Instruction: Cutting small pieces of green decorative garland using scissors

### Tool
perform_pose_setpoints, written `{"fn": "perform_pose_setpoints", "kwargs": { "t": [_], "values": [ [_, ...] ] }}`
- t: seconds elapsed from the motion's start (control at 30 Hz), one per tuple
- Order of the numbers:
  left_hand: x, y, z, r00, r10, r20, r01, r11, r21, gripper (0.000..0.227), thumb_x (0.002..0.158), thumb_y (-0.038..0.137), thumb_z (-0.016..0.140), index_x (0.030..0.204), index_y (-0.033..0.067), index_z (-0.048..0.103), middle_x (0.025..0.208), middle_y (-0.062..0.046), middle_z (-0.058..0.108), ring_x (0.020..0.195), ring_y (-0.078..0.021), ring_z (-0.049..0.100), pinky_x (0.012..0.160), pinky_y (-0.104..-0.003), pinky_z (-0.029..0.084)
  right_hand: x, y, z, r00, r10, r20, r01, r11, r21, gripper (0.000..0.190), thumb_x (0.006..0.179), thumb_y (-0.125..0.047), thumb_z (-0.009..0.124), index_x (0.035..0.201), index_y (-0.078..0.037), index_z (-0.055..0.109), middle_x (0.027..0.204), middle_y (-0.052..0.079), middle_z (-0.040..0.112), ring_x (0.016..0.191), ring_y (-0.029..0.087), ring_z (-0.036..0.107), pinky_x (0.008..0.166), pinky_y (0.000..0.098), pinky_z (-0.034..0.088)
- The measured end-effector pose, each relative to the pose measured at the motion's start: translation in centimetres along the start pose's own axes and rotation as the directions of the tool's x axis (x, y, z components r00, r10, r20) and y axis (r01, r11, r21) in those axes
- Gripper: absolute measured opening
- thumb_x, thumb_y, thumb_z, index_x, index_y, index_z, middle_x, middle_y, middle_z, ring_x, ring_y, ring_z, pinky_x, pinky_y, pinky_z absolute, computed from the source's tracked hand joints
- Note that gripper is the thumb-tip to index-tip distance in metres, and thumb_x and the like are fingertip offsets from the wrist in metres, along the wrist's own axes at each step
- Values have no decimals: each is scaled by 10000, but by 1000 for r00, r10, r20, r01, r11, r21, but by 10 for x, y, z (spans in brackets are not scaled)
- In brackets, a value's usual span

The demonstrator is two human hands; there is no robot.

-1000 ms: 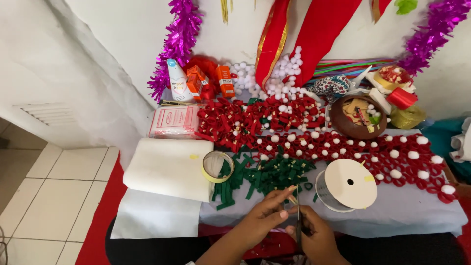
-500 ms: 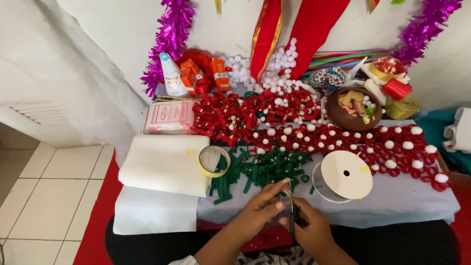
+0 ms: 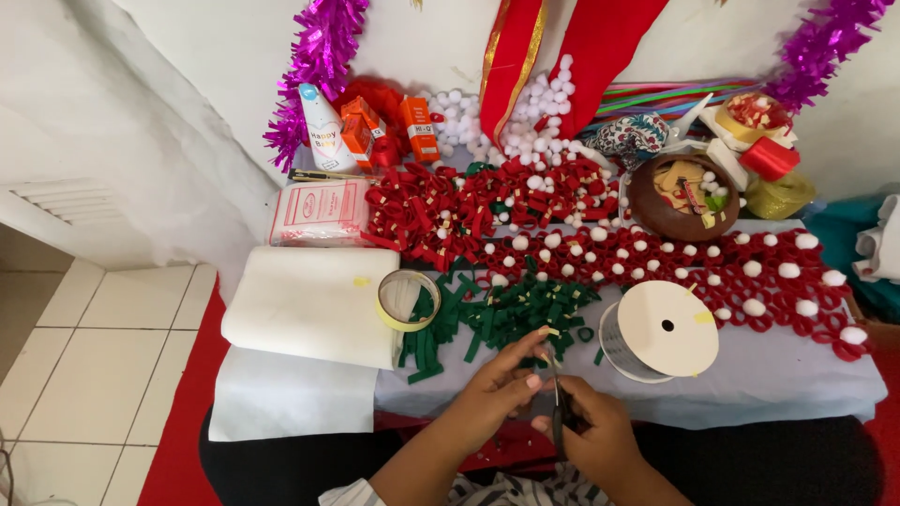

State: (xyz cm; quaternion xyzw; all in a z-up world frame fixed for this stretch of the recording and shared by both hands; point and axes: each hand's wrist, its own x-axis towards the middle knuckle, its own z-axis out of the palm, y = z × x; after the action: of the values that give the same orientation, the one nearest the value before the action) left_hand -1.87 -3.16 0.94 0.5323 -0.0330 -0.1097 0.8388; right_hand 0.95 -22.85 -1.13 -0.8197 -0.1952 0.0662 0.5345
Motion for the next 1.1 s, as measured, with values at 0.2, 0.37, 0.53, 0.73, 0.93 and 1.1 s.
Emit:
{"fn": "perform_pose_setpoints", "kwargs": {
  "t": [0.2,0.37,0.53,0.73,0.93,1.1],
  "values": [
    [-1,0,-1,998,-55,-16,54,998,-23,666,966,154,589,1602,153,390,1436,-22,498,888,-98,523,677,-194,379,2,-5,-3,981,-145,125,147,989,1,461,673,-336,917,1054,-109,791,579,-2,754,442,133,578,461,277,440],
    [-2,-2,-5,999,-47,6,47,997,-67,696,933,136,606,1596,127,394,1425,-44,511,871,-90,520,654,-179,357,8,-12,-5,928,-300,222,265,948,175,457,753,-276,857,1132,-53,735,1007,62,867,837,202,819,763,307,605],
    [-2,-3,-3,998,-56,25,59,990,-127,689,915,116,642,1572,96,434,1318,-69,552,734,-76,455,579,-182,324,5,-21,-9,898,-389,208,364,920,148,493,833,-435,787,1129,-45,731,822,57,786,570,198,618,538,302,456],
    [-5,-22,-24,994,-95,-45,89,990,-109,720,842,132,717,1522,47,496,1259,-140,629,799,-137,518,634,-223,382,0,-20,-10,862,-430,269,371,896,244,540,892,-444,750,1174,15,710,618,42,562,510,177,434,497,321,325],
    [-13,-52,-64,997,-66,42,65,997,34,712,817,58,749,1485,16,506,1349,-211,674,1157,-297,681,1018,-409,490,-17,-1,-9,786,10,618,-294,885,360,496,913,-114,651,1408,-108,634,917,-16,656,790,68,555,707,216,402],
    [-10,-57,-79,986,166,-15,-165,960,-227,681,873,-6,612,1507,-105,387,1388,-217,538,595,-143,423,428,-218,278,-27,-13,-23,787,-63,614,-51,985,167,466,923,-187,617,1384,-117,608,1231,34,648,1123,155,579,980,277,435]
  ]
}}
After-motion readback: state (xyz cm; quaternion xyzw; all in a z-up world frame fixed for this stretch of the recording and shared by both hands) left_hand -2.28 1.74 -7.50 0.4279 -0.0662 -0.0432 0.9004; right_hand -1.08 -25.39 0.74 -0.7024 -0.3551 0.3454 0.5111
